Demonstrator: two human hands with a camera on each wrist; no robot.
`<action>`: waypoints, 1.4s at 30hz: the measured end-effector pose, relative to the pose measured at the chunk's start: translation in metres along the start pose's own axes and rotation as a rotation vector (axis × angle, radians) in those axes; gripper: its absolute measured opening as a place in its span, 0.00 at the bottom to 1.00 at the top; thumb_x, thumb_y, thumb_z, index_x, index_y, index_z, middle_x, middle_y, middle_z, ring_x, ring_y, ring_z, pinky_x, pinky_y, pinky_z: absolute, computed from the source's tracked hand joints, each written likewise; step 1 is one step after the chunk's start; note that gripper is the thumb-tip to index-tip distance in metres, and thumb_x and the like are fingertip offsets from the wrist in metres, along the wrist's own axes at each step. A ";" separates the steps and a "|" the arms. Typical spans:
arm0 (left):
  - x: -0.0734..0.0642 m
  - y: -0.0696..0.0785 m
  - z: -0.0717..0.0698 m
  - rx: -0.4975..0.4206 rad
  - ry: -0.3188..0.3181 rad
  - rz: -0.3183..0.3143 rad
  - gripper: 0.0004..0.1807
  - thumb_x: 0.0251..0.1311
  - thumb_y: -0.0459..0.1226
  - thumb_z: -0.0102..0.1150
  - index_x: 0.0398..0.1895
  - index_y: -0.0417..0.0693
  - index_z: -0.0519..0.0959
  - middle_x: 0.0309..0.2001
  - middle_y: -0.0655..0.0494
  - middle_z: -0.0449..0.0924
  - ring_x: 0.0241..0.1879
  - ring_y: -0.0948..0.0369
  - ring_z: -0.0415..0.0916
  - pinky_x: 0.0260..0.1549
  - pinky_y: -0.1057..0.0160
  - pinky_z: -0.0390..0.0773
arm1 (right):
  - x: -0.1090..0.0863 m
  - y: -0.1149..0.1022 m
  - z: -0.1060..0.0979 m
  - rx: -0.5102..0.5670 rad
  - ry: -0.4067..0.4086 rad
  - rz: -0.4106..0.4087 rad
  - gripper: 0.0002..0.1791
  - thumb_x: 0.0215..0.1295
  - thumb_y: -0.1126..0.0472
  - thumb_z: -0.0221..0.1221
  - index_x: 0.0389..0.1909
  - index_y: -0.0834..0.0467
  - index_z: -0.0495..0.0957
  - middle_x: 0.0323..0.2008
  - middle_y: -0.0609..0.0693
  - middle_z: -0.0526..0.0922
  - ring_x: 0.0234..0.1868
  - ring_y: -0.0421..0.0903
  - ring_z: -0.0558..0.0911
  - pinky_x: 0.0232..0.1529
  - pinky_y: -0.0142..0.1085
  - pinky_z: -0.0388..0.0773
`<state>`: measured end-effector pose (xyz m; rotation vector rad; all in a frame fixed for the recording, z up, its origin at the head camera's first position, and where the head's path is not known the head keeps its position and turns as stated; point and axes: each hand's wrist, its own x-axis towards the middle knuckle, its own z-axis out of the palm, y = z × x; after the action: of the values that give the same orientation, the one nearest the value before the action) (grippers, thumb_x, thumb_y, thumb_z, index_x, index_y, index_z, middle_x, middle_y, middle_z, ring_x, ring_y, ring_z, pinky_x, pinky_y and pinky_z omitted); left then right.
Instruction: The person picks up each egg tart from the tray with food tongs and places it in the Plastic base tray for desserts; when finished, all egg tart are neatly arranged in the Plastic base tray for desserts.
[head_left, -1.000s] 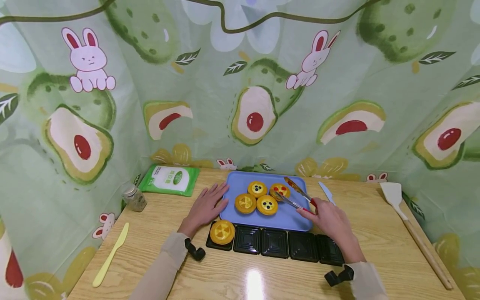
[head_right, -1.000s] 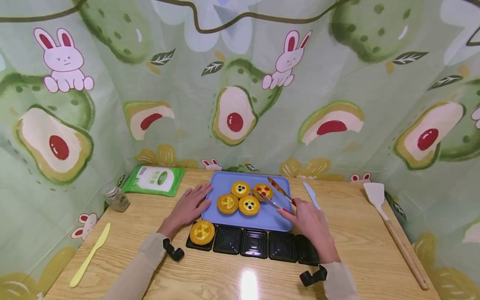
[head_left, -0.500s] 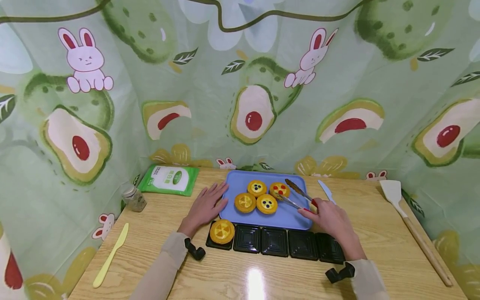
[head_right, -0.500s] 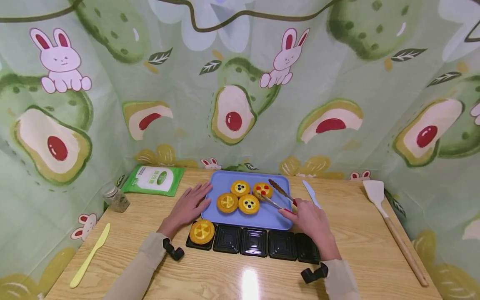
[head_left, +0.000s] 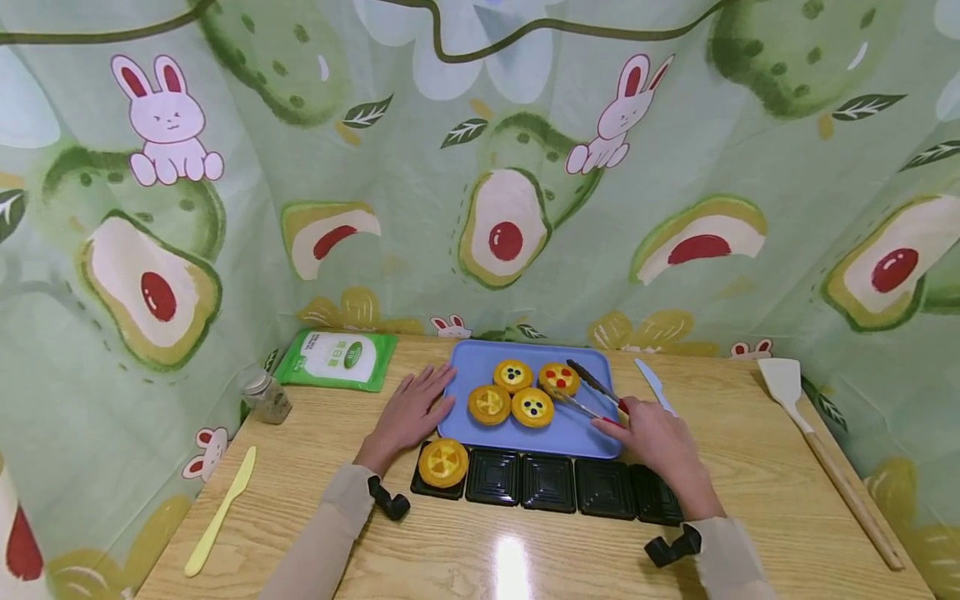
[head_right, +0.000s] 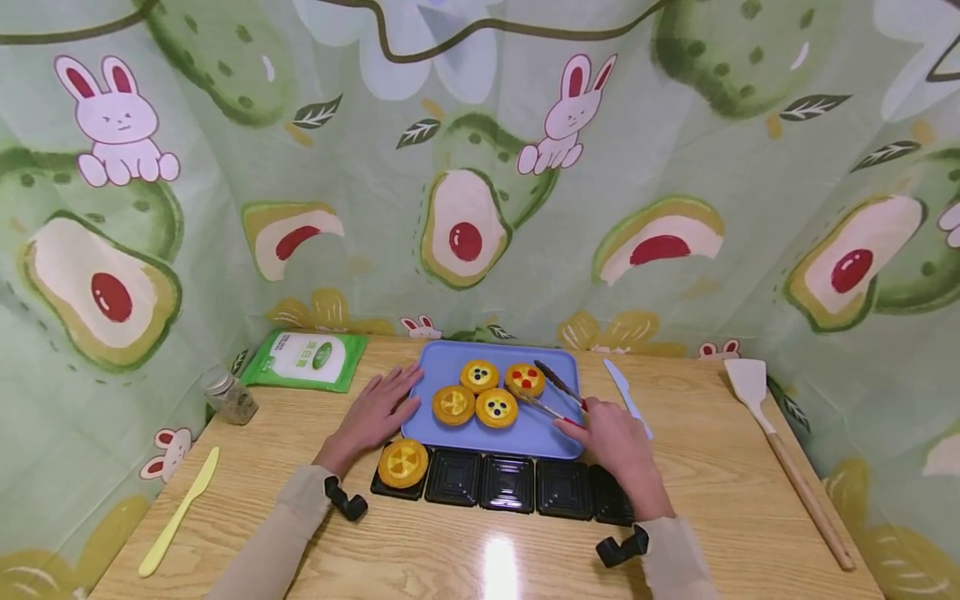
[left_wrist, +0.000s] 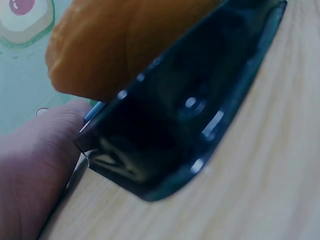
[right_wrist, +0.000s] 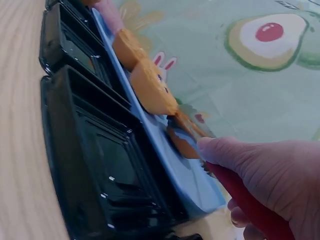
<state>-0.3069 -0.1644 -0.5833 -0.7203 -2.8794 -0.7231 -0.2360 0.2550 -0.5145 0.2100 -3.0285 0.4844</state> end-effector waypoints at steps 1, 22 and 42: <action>0.000 0.000 0.000 0.001 -0.001 -0.002 0.34 0.80 0.57 0.43 0.84 0.60 0.58 0.83 0.62 0.54 0.83 0.51 0.48 0.79 0.42 0.45 | 0.000 -0.001 0.001 0.000 0.002 0.003 0.32 0.63 0.33 0.67 0.33 0.61 0.78 0.19 0.48 0.68 0.19 0.45 0.69 0.18 0.37 0.62; 0.001 -0.003 0.003 0.018 -0.007 -0.002 0.34 0.80 0.58 0.41 0.84 0.61 0.57 0.83 0.63 0.54 0.83 0.52 0.48 0.79 0.42 0.45 | 0.000 -0.018 0.013 0.095 -0.010 0.175 0.33 0.62 0.31 0.68 0.29 0.60 0.76 0.18 0.48 0.66 0.18 0.46 0.69 0.20 0.37 0.59; 0.001 -0.004 0.003 0.022 -0.001 0.000 0.35 0.80 0.60 0.40 0.84 0.61 0.57 0.83 0.63 0.53 0.83 0.52 0.48 0.80 0.43 0.45 | -0.002 -0.013 0.007 0.147 0.010 0.129 0.32 0.61 0.32 0.69 0.20 0.54 0.71 0.16 0.45 0.64 0.17 0.45 0.68 0.18 0.36 0.58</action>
<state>-0.3098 -0.1653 -0.5872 -0.7183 -2.8831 -0.6897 -0.2324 0.2408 -0.5177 0.0197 -3.0104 0.7171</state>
